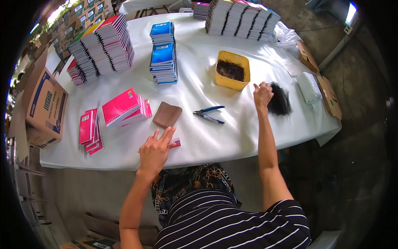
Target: The person assembles spiral notebooks by threading metal coils through the prepunched holes of paper stacks and pink covers. They use pliers to crimp the coil ends and place the finished notebooks in a stack on the table.
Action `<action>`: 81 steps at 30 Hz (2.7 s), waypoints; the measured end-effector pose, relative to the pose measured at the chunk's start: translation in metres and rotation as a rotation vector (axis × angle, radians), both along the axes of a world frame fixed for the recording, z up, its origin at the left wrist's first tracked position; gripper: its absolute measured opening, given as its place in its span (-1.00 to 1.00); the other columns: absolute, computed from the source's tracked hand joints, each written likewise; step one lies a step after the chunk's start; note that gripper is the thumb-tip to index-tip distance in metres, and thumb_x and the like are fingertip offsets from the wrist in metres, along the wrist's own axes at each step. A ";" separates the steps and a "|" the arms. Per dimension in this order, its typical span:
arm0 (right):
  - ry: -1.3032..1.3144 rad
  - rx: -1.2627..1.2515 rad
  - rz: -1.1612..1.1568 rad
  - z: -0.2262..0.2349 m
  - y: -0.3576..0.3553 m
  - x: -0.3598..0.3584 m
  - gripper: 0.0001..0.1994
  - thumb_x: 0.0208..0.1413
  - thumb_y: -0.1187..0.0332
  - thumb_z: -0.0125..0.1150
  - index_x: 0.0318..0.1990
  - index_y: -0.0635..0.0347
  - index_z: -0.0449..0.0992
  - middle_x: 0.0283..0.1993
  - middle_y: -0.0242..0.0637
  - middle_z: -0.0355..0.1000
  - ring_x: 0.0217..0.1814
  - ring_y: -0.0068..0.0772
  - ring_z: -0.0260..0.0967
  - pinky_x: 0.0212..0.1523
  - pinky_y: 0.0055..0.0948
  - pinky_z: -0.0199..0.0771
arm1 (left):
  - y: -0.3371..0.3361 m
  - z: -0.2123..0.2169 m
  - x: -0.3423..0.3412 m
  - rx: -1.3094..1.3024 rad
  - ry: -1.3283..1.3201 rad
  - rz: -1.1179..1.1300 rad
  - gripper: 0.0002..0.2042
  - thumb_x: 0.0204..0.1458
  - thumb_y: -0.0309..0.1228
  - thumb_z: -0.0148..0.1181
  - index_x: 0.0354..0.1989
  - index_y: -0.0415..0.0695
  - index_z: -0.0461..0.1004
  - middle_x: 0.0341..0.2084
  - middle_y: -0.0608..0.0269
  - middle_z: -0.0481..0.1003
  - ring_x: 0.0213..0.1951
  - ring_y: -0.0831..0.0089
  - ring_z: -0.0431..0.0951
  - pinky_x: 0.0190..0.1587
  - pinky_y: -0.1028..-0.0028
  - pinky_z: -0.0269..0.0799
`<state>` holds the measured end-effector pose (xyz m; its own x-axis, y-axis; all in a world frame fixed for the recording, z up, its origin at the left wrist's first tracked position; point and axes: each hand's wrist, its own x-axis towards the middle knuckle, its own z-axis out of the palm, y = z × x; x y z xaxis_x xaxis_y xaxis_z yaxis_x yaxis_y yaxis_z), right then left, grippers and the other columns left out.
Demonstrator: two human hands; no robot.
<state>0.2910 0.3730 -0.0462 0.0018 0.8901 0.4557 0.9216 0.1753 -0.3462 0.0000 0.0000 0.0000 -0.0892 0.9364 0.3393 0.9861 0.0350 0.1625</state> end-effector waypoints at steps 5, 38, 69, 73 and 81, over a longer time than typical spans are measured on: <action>-0.604 0.025 -0.299 -0.007 0.048 0.065 -0.78 0.09 0.30 0.18 -0.16 0.19 0.57 -0.14 -0.15 0.48 -0.06 -0.18 0.43 -0.09 -0.20 0.39 | 0.014 0.000 0.013 0.018 -0.039 -0.016 -0.51 0.09 -0.12 0.15 0.23 0.14 0.35 0.03 0.35 0.52 -0.05 0.07 0.57 -0.17 0.27 0.56; 0.069 -0.821 1.420 0.068 -0.190 -0.128 -0.84 0.13 0.41 0.22 -0.15 0.23 0.53 -0.41 -0.21 0.51 -0.41 -0.33 0.44 -0.32 -0.33 0.40 | 0.006 -0.002 -0.003 -0.045 -0.029 0.006 -0.47 0.12 -0.26 0.15 0.31 0.20 0.23 0.03 0.29 0.51 -0.05 0.16 0.58 -0.32 0.23 0.58; -0.045 -0.351 1.429 0.079 -0.219 -0.135 -0.96 0.12 0.52 0.09 -0.28 0.28 0.41 -0.46 -0.15 0.42 -0.38 -0.04 0.39 -0.30 -0.16 0.35 | 0.013 0.008 -0.005 -0.171 -0.176 -0.011 -0.52 0.05 0.05 0.13 0.16 0.25 0.38 -0.32 0.25 0.60 -0.41 0.21 0.61 -0.40 0.21 0.53; -0.038 -0.522 1.429 0.076 -0.205 -0.142 -0.95 0.09 0.54 0.06 -0.28 0.28 0.40 -0.33 -0.09 0.46 -0.27 0.05 0.41 -0.27 -0.12 0.39 | 0.014 0.012 -0.009 -0.290 -0.195 -0.022 -0.55 0.07 0.03 0.13 0.16 0.32 0.40 -0.26 0.35 0.62 -0.42 0.22 0.61 -0.36 0.23 0.54; -0.294 -0.272 1.461 0.037 -0.161 -0.202 -0.60 -0.14 0.29 0.40 -0.11 0.07 0.42 0.23 -0.08 0.22 0.29 0.00 0.16 0.24 -0.12 0.22 | 0.007 0.017 -0.013 -0.334 -0.155 -0.111 -0.61 0.08 0.03 0.12 0.10 0.37 0.46 -0.17 0.37 0.61 -0.40 0.18 0.62 -0.29 0.23 0.55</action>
<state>0.0886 0.2124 -0.0091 -0.9905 0.0840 0.1089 0.0397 0.9329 -0.3579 -0.0125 0.0075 0.0169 -0.0078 1.0000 0.0041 0.9514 0.0061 0.3079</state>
